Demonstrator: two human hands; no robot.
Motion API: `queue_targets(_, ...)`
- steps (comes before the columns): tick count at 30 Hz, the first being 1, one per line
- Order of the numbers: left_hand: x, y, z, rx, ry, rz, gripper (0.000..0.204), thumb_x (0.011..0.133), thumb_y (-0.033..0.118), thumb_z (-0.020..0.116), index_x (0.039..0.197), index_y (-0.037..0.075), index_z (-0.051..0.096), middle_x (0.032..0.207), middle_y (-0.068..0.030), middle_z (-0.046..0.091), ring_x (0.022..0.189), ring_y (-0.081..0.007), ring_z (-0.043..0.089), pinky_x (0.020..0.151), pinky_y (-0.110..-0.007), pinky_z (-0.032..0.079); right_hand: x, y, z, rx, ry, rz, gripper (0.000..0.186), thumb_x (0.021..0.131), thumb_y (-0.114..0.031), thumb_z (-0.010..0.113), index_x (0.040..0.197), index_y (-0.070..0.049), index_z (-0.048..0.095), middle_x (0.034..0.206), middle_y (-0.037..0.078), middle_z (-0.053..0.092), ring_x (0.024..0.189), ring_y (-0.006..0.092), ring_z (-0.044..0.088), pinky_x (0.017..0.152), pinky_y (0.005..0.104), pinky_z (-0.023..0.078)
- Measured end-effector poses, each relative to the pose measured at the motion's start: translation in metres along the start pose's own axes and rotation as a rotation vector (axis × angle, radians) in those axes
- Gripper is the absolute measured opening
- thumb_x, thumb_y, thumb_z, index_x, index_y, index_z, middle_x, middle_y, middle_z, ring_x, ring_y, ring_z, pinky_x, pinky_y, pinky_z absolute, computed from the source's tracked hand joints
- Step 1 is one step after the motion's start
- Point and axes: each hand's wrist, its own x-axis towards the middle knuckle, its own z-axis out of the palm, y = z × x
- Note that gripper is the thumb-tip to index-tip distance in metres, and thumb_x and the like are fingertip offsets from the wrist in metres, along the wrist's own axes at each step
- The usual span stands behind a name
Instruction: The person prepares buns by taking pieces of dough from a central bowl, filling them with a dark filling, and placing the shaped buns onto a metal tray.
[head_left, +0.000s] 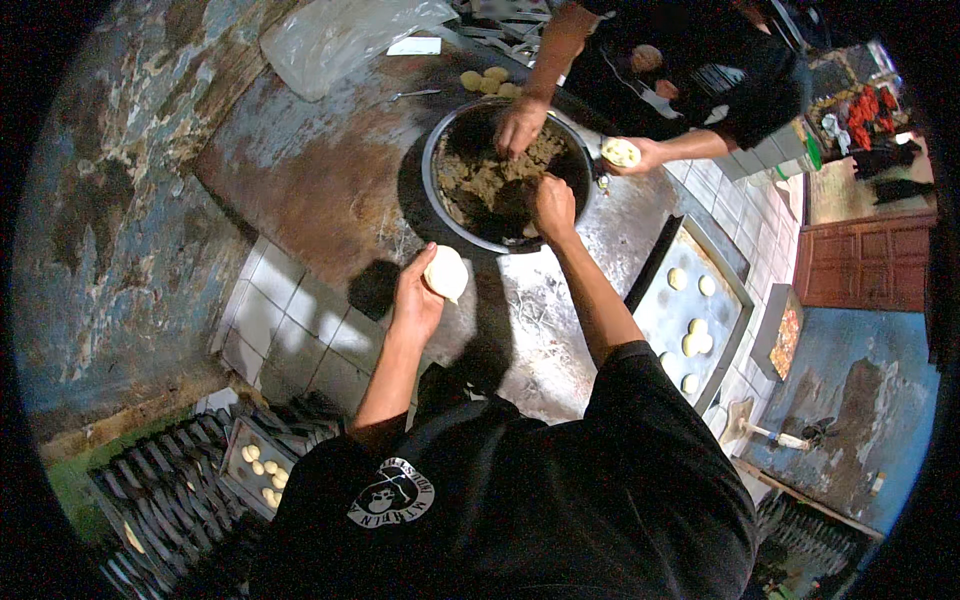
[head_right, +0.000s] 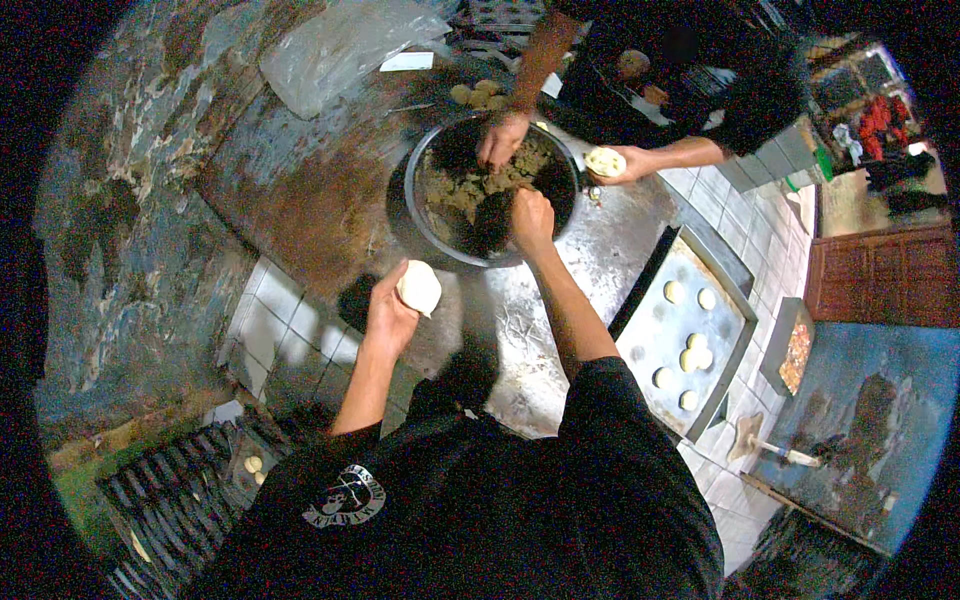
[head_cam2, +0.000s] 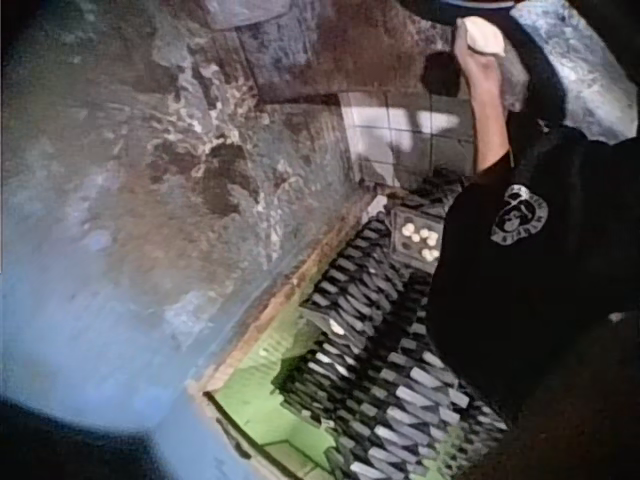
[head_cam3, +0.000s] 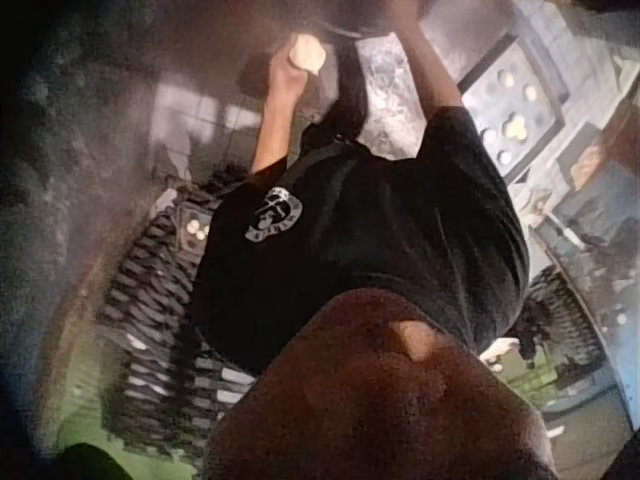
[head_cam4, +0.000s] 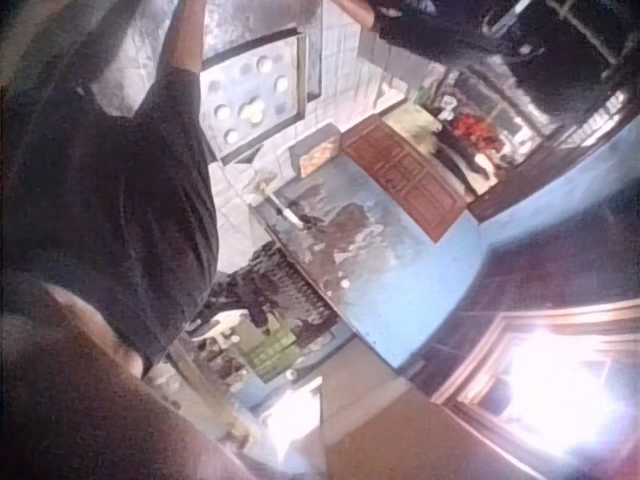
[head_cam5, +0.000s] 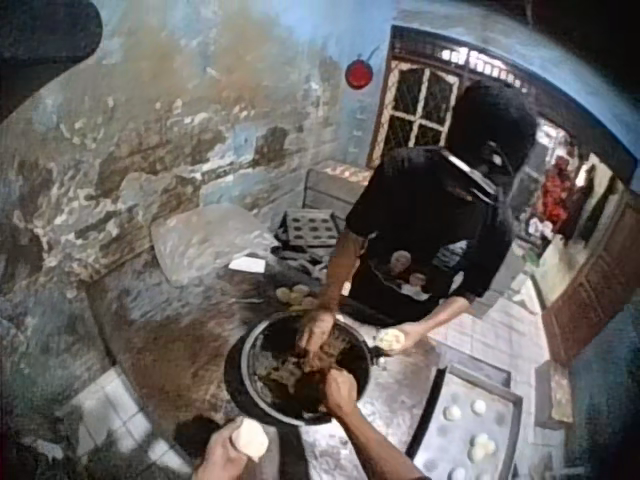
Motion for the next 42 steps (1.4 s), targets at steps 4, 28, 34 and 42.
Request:
queue_targets(4,-0.013,-0.024,0.026,0.069,-0.087,0.01,0.026,0.098,0.028,0.07,0.113,0.007,0.066,0.108,-0.0054,0.069,0.104,-0.0194,0.067,0.094,-0.038,0.053,-0.033,0.029,-0.04,0.93,-0.156,0.44,0.026,0.091,-0.018,0.079,0.106,0.003,0.077,0.088,0.008,0.075,0.076,0.0183,0.068,0.071,0.0306,0.052)
queue_targets(28,-0.187,-0.243,0.13,0.513,-0.487,0.093,0.038,0.091,0.011,0.075,0.123,-0.002,0.059,0.116,-0.011,0.068,0.104,-0.0244,0.069,0.091,-0.037,0.058,-0.359,0.067,-0.272,1.219,-0.295,-0.007,0.104,0.073,-0.007,0.089,0.16,-0.015,0.033,0.16,0.015,0.042,0.144,0.0313,0.045,0.112,0.0421,0.045)
queue_targets(34,-0.226,-0.226,0.15,1.424,-0.463,0.713,0.028,0.089,0.011,0.079,0.111,-0.004,0.07,0.105,-0.0122,0.07,0.099,-0.0198,0.067,0.084,-0.034,0.054,-0.373,0.069,-0.29,0.687,0.119,-0.099,0.06,0.081,-0.013,0.083,0.137,-0.01,0.063,0.117,0.016,0.073,0.099,0.0347,0.073,0.086,0.039,0.058)
queue_targets(42,-0.229,-0.213,0.15,0.823,-0.517,0.436,0.039,0.086,0.0,0.08,0.123,-0.005,0.068,0.111,-0.01,0.069,0.106,-0.018,0.066,0.093,-0.03,0.054,-0.374,0.048,-0.299,1.114,0.153,0.281,0.028,0.093,-0.012,0.073,0.116,0.004,0.074,0.113,0.012,0.077,0.099,0.0165,0.071,0.09,0.0315,0.055)
